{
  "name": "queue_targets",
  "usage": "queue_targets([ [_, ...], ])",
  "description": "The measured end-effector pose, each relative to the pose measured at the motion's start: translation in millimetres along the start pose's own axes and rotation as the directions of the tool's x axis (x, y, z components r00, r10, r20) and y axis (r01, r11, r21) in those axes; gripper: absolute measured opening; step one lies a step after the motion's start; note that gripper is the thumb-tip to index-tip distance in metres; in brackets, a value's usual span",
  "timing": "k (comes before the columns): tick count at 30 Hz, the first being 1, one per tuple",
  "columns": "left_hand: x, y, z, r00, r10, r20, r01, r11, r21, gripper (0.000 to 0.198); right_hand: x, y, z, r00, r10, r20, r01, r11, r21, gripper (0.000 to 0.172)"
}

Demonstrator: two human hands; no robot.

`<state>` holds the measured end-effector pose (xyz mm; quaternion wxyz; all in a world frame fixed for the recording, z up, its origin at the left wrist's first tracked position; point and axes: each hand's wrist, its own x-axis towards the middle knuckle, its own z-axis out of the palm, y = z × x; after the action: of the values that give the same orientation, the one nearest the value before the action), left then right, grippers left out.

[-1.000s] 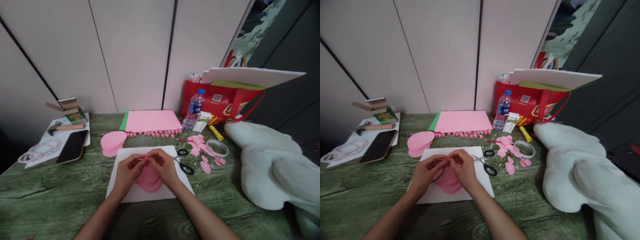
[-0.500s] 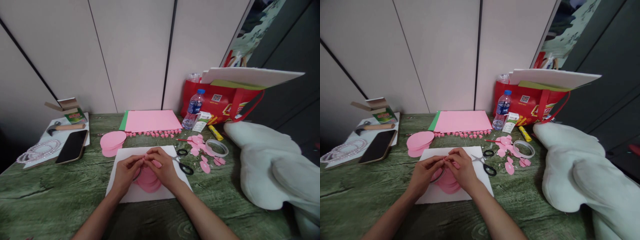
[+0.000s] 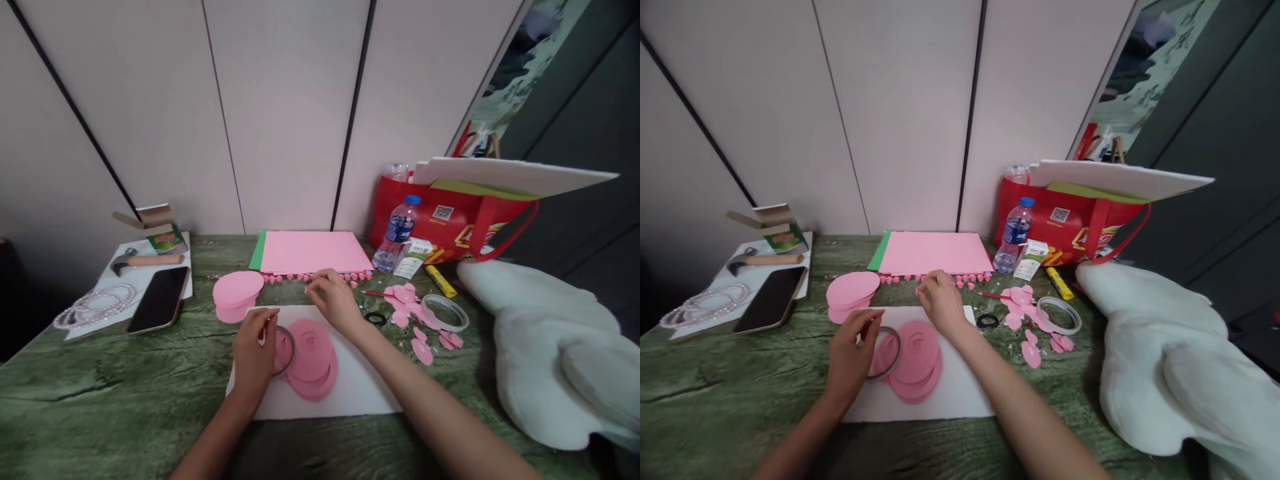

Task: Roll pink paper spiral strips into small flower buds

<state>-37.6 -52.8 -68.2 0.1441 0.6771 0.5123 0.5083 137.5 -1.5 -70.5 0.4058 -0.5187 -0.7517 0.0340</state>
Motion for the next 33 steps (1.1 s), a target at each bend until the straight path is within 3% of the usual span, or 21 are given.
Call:
queue_targets([
  [3,-3,-2,-0.1,0.984,0.171,-0.05,-0.166,0.981,0.098,0.018,29,11,20,0.996,-0.088,0.035,0.09,0.993,-0.075,0.008],
  [7,-8,-9,2.1,0.957,0.289,-0.022,-0.282,0.946,0.16,0.023,48,17,49,0.989,-0.138,0.048,0.142,0.986,-0.093,0.01],
  [12,-11,-14,3.2,0.947,0.322,-0.006,-0.316,0.93,0.189,0.025,44,24,65,0.983,-0.171,0.063,0.176,0.98,-0.092,0.009],
  [18,-12,-14,3.0,0.944,0.33,-0.009,-0.322,0.927,0.193,0.026,40,29,63,0.98,-0.183,0.073,0.188,0.979,-0.077,0.008],
  [22,-9,-15,3.9,0.969,0.249,-0.005,-0.245,0.956,0.162,0.024,40,25,47,0.986,-0.166,0.036,0.168,0.983,-0.075,0.01],
  [26,-5,-15,5.5,0.998,0.051,0.033,-0.054,0.994,0.091,0.024,21,17,10,0.993,-0.12,-0.018,0.118,0.991,-0.061,0.012],
  [30,-3,-20,5.3,0.984,-0.132,0.12,0.127,0.991,0.049,0.03,-23,11,-33,0.989,-0.058,0.137,0.055,0.998,0.026,0.013],
  [33,-1,-27,3.1,0.973,-0.161,0.166,0.152,0.986,0.063,0.037,-59,4,-53,0.977,0.0,0.215,-0.011,0.999,0.05,0.013],
])
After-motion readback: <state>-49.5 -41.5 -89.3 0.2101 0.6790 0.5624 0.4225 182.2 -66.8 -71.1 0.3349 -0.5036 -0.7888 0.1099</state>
